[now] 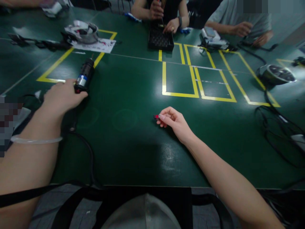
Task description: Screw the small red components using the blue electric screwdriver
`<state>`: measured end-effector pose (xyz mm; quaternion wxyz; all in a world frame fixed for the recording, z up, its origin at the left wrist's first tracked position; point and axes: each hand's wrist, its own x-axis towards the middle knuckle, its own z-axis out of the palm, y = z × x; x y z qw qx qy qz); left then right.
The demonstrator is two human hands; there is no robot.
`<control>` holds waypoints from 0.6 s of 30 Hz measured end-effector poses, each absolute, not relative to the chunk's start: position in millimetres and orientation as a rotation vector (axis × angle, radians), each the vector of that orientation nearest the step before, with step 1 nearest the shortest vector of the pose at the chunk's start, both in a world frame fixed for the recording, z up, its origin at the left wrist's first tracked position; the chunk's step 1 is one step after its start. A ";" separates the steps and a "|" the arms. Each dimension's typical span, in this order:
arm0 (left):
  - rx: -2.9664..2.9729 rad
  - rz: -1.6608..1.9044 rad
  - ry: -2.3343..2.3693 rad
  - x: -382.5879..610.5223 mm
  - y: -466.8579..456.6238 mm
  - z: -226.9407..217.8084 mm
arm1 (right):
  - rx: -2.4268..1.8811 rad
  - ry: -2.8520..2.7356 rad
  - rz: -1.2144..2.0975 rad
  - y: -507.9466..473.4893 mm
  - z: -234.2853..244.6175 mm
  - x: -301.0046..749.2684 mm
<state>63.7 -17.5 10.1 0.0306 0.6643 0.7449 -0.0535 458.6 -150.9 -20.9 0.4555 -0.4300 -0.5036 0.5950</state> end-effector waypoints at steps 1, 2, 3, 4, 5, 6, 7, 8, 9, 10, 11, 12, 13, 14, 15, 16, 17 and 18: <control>2.058 -0.176 2.296 68.8 -19.5 11.1 | -1.057 -1.253 1.465 -150.9 -20.9 458.5; 2.065 -0.187 2.295 74.5 -21.9 12.2 | -1.055 -1.267 1.461 -150.8 -21.1 458.3; 2.077 -0.198 2.279 80.7 -24.4 13.2 | -1.051 -1.284 1.452 -150.8 -21.6 458.1; 2.096 -0.203 2.253 87.4 -27.2 14.0 | -1.044 -1.303 1.438 -150.7 -22.3 457.7; 2.123 -0.199 2.222 94.5 -30.1 14.6 | -1.035 -1.327 1.420 -150.7 -23.4 457.3; 2.159 -0.185 2.190 102.0 -33.3 14.9 | -1.028 -1.359 1.398 -150.7 -24.5 456.7; 2.204 -0.175 2.148 109.9 -36.9 14.9 | -1.024 -1.398 1.373 -150.9 -25.7 456.1; 2.251 -0.167 2.105 118.3 -40.9 14.6 | -1.031 -1.449 1.343 -151.2 -26.7 455.5; 2.296 -0.164 2.057 127.0 -45.4 14.2 | -1.042 -1.506 1.308 -151.7 -27.6 454.9; 2.336 -0.164 2.014 136.1 -50.5 13.8 | -1.056 -1.566 1.268 -152.3 -28.2 454.3; 2.375 -0.167 1.965 145.5 -56.0 13.3 | -1.070 -1.626 1.224 -153.1 -28.5 453.8; 2.415 -0.168 1.919 155.2 -62.1 12.9 | -1.083 -1.682 1.175 -153.9 -28.7 453.4; 2.458 -0.168 1.877 164.8 -68.4 12.6 | -1.095 -1.734 1.125 -154.7 -28.7 453.2; 2.503 -0.167 1.840 174.2 -74.9 12.6 | -1.103 -1.780 1.078 -155.4 -28.7 453.3; 2.551 -0.175 1.797 183.2 -81.4 12.7 | -1.110 -1.818 1.034 -156.0 -28.7 453.5; 2.595 -0.186 1.753 191.6 -87.6 13.0 | -1.114 -1.848 0.997 -156.4 -28.7 453.8; 2.633 -0.202 1.702 199.1 -93.3 13.5 | -1.119 -1.871 0.965 -156.7 -28.7 454.3; 2.666 -0.219 1.646 205.6 -98.4 14.0 | -1.126 -1.891 0.935 -156.9 -28.6 454.8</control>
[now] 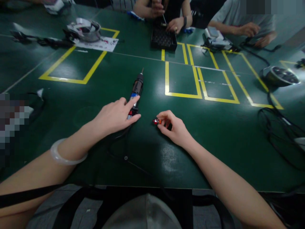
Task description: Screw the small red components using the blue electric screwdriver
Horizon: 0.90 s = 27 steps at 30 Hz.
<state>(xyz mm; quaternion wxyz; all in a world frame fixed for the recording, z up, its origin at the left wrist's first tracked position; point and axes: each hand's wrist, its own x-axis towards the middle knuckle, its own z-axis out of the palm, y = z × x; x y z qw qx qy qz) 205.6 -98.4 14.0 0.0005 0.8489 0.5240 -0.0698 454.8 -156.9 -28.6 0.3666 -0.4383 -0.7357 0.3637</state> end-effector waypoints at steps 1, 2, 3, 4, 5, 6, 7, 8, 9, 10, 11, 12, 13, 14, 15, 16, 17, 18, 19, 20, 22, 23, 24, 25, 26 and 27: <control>2.694 -0.230 1.588 211.0 -102.8 14.5 | -1.138 -1.912 0.903 -157.0 -28.3 455.3; 2.719 -0.232 1.531 215.3 -106.4 15.0 | -1.155 -1.935 0.869 -157.1 -27.7 455.7; 2.743 -0.230 1.477 218.6 -109.4 15.2 | -1.171 -1.966 0.835 -157.4 -27.0 455.9; 2.765 -0.225 1.430 221.1 -111.7 15.3 | -1.182 -1.994 0.808 -157.7 -26.1 456.0; 2.786 -0.219 1.392 222.7 -113.5 15.2 | -1.188 -2.018 0.786 -158.2 -25.1 455.8; 2.803 -0.212 1.365 223.8 -114.9 15.0 | -1.188 -2.038 0.773 -158.7 -24.2 455.4; 2.815 -0.207 1.347 224.4 -115.9 14.8 | -1.182 -2.054 0.763 -159.2 -23.4 454.8; 2.821 -0.204 1.332 224.7 -116.7 14.6 | -1.173 -2.067 0.752 -159.7 -22.8 454.1; 2.822 -0.202 1.326 224.8 -117.2 14.4 | -1.162 -2.079 0.741 -160.0 -22.5 453.3; 2.820 -0.200 1.322 224.8 -117.6 14.3 | -1.148 -2.087 0.729 -160.2 -22.4 452.5; 2.819 -0.198 1.321 224.8 -117.8 14.2 | -1.133 -2.094 0.724 -160.1 -22.4 451.5; 2.820 -0.199 1.318 224.7 -117.9 14.0 | -1.119 -2.095 0.722 -160.0 -22.6 450.4; 2.822 -0.202 1.316 224.7 -118.0 13.9 | -1.109 -2.094 0.724 -159.8 -23.0 449.1; 2.827 -0.202 1.315 224.8 -118.1 13.9 | -1.101 -2.093 0.728 -159.5 -23.4 447.6; 2.832 -0.201 1.315 224.9 -118.1 13.9 | -1.097 -2.094 0.731 -159.3 -23.9 446.0; 2.835 -0.201 1.314 225.2 -118.2 14.0 | -1.099 -2.097 0.735 -159.0 -24.6 444.2; 2.835 -0.200 1.316 225.5 -118.3 14.3 | -1.106 -2.101 0.736 -158.8 -25.5 442.3; 2.831 -0.203 1.318 225.8 -118.4 14.6 | -1.115 -2.106 0.738 -158.6 -26.4 440.4; 2.826 -0.208 1.319 226.1 -118.5 15.0 | -1.133 -2.106 0.733 -158.4 -27.4 438.7; 2.820 -0.216 1.322 226.4 -118.7 15.4 | -1.153 -2.103 0.723 -158.1 -28.4 437.2; 2.819 -0.230 1.327 226.9 -118.9 16.0 | -1.172 -2.101 0.702 -157.7 -29.9 435.0; 2.824 -0.236 1.326 227.1 -119.0 16.3 | -1.167 -2.106 0.689 -157.4 -30.3 434.4; 2.832 -0.240 1.326 227.4 -119.2 16.5 | -1.160 -2.114 0.675 -157.2 -30.6 434.0; 2.841 -0.243 1.331 227.8 -119.5 16.8 | -1.156 -2.119 0.666 -157.1 -30.7 433.8; 2.848 -0.250 1.339 228.3 -119.8 17.1 | -1.148 -2.122 0.662 -156.9 -30.7 433.7; 2.850 -0.262 1.349 228.9 -120.2 17.4 | -1.136 -2.119 0.665 -156.7 -30.8 433.6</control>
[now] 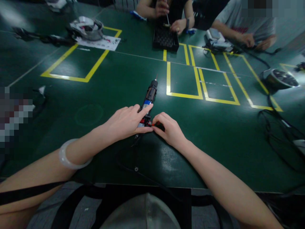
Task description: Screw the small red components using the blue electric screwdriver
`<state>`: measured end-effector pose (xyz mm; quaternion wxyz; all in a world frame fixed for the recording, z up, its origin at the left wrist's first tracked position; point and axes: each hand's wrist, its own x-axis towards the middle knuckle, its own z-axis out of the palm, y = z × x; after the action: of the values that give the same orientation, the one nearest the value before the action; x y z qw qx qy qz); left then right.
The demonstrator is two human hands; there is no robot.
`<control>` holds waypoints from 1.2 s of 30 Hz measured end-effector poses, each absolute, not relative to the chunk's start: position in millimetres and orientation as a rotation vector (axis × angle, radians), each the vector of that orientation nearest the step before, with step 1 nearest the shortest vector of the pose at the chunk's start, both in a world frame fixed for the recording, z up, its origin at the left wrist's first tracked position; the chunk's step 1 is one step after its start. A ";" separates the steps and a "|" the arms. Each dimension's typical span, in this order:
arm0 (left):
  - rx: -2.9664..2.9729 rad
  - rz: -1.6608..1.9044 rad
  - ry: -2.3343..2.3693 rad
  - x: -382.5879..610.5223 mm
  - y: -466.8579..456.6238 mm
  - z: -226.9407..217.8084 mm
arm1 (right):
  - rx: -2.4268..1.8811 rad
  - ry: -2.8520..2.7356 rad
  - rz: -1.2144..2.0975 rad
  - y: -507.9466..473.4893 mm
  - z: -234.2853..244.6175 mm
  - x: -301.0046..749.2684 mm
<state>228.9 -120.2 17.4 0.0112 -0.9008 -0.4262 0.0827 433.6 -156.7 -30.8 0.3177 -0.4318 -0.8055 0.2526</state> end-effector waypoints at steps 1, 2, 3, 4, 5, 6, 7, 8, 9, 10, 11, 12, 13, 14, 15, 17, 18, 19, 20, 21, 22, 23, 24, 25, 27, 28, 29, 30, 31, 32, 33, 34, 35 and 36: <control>-2.800 0.271 -1.335 229.6 -120.7 17.8 | -1.124 -2.119 0.669 -156.5 -30.9 433.6; -2.792 0.283 -1.339 230.1 -121.1 18.0 | -1.111 -2.117 0.673 -156.3 -31.2 433.4; -2.787 0.291 -1.341 230.5 -121.5 18.1 | -1.100 -2.117 0.673 -156.0 -31.7 433.3; -2.786 0.295 -1.339 230.8 -121.7 18.1 | -1.091 -2.119 0.669 -155.7 -32.2 433.1; -2.785 0.294 -1.337 230.8 -121.9 17.9 | -1.084 -2.123 0.663 -155.5 -32.8 433.0; -2.783 0.290 -1.334 230.7 -122.0 17.6 | -1.076 -2.129 0.656 -155.3 -33.4 433.0; -2.779 0.286 -1.331 230.4 -122.0 17.2 | -1.069 -2.136 0.652 -155.1 -33.9 433.1; -2.776 0.282 -1.328 230.1 -122.0 16.8 | -1.062 -2.143 0.648 -155.1 -34.2 433.2; -2.775 0.280 -1.326 229.7 -121.9 16.4 | -1.057 -2.147 0.644 -155.2 -34.4 433.3; -2.777 0.276 -1.322 229.3 -121.8 16.0 | -1.056 -2.148 0.639 -155.4 -34.5 433.4; -2.780 0.272 -1.320 229.0 -121.6 15.7 | -1.060 -2.144 0.629 -155.5 -34.5 433.5; -2.783 0.268 -1.319 228.8 -121.4 15.4 | -1.067 -2.136 0.617 -155.7 -34.3 433.6; -2.787 0.265 -1.320 228.6 -121.2 15.2 | -1.072 -2.128 0.609 -155.9 -34.2 433.5; -2.790 0.263 -1.323 228.5 -120.9 15.1 | -1.072 -2.119 0.608 -155.9 -34.0 433.4; -2.791 0.260 -1.325 228.5 -120.7 15.1 | -1.068 -2.113 0.615 -155.9 -33.9 433.2; -2.794 0.259 -1.327 228.5 -120.2 15.3 | -1.045 -2.106 0.643 -155.6 -33.7 432.8; -2.796 0.259 -1.327 228.4 -120.0 15.3 | -1.035 -2.104 0.656 -155.4 -33.7 432.8; -2.798 0.259 -1.326 228.3 -119.9 15.4 | -1.028 -2.101 0.663 -155.2 -33.7 432.8; -2.799 0.258 -1.325 228.2 -119.8 15.3 | -1.024 -2.096 0.666 -155.1 -33.7 433.0; -2.799 0.255 -1.325 228.0 -119.8 15.2 | -1.021 -2.090 0.667 -155.0 -33.6 433.3; -2.799 0.251 -1.325 227.8 -119.8 15.1 | -1.023 -2.082 0.667 -154.9 -33.6 433.7; -2.798 0.245 -1.325 227.7 -120.0 14.9 | -1.027 -2.074 0.668 -155.0 -33.6 434.1; -2.798 0.240 -1.327 227.7 -120.2 14.8 | -1.034 -2.067 0.669 -155.1 -33.5 434.5; -2.799 0.237 -1.332 227.9 -120.6 14.7 | -1.044 -2.062 0.671 -155.2 -33.4 434.9; -2.798 0.236 -1.358 228.8 -121.4 14.6 | -1.066 -2.060 0.670 -155.4 -33.2 435.4; -2.793 0.233 -1.378 229.4 -121.9 14.6 | -1.074 -2.062 0.670 -155.5 -33.1 435.6; -2.787 0.229 -1.399 230.0 -122.4 14.4 | -1.079 -2.065 0.671 -155.5 -32.9 435.6; -2.779 0.222 -1.418 230.7 -122.8 14.1 | -1.082 -2.065 0.674 -155.6 -32.7 435.6; -2.772 0.215 -1.433 231.2 -123.1 13.7 | -1.083 -2.066 0.677 -155.7 -32.5 435.6; -2.766 0.207 -1.446 231.7 -123.4 13.3 | -1.082 -2.068 0.682 -155.9 -32.1 435.7; -2.762 0.199 -1.454 232.2 -123.6 12.8 | -1.083 -2.070 0.687 -156.2 -31.6 435.8; -2.761 0.191 -1.461 232.6 -123.8 12.4 | -1.084 -2.072 0.691 -156.6 -31.0 436.0; -2.758 0.183 -1.467 233.0 -123.9 12.2 | -1.086 -2.073 0.695 -157.1 -30.2 436.4; -2.753 0.174 -1.471 233.3 -124.1 12.1 | -1.089 -2.074 0.701 -157.7 -29.4 437.0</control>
<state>233.3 -124.1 12.1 0.0078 -0.8806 -0.4705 0.0556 437.0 -157.7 -29.4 0.3412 -0.4188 -0.7973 0.2695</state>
